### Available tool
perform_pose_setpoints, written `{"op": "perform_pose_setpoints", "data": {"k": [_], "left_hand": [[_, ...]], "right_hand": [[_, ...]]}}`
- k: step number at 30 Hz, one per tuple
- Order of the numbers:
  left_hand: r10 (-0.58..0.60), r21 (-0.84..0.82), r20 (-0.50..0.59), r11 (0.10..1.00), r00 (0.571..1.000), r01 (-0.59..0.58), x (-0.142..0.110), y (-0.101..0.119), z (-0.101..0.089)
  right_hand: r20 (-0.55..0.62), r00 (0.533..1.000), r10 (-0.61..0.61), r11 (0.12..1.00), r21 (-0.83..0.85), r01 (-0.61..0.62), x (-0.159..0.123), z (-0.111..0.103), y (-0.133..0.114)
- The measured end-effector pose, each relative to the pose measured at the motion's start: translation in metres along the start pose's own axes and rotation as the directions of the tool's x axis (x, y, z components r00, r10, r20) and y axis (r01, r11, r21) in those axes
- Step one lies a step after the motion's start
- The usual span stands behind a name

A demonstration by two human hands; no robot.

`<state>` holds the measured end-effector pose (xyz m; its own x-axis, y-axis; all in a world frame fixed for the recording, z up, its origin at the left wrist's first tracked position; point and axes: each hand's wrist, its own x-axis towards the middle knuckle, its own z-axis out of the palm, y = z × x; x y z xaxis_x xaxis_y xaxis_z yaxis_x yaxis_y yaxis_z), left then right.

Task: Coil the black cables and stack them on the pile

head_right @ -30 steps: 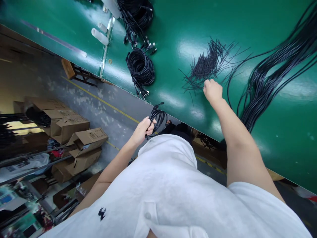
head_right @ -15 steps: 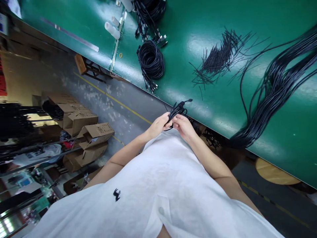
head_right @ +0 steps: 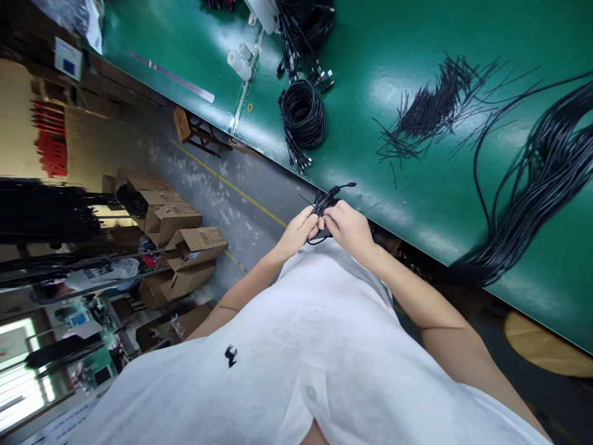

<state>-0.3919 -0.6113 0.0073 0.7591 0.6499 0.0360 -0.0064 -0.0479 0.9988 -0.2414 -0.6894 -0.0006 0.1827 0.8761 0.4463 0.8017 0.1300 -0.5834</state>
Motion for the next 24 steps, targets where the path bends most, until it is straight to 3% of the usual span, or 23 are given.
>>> {"op": "perform_pose_setpoints", "data": {"k": [3, 7, 11, 16, 24], "left_hand": [[0.022, 0.13, -0.153, 0.991, 0.988, -0.002, 0.004, -0.003, 0.005], [0.077, 0.266, -0.172, 0.964, 0.982, -0.029, 0.006, 0.0, 0.007], [0.046, 0.269, -0.076, 0.963, 0.996, -0.024, 0.005, 0.005, 0.003], [-0.031, 0.07, 0.045, 0.997, 0.999, 0.027, 0.007, -0.005, 0.008], [-0.154, -0.031, 0.097, 0.987, 0.983, 0.157, 0.01, -0.006, 0.026]], "right_hand": [[0.127, 0.945, -0.3, 0.858, -0.396, 0.326, 0.007, -0.016, -0.002], [0.326, 0.762, -0.559, 0.641, -0.413, 0.647, 0.028, -0.032, -0.003], [0.479, 0.66, -0.578, 0.527, -0.399, 0.751, 0.043, -0.042, -0.001], [0.6, 0.526, -0.603, 0.432, -0.309, 0.848, 0.039, -0.053, -0.002], [0.707, 0.478, -0.52, 0.244, -0.414, 0.877, 0.023, -0.067, -0.014]]}}
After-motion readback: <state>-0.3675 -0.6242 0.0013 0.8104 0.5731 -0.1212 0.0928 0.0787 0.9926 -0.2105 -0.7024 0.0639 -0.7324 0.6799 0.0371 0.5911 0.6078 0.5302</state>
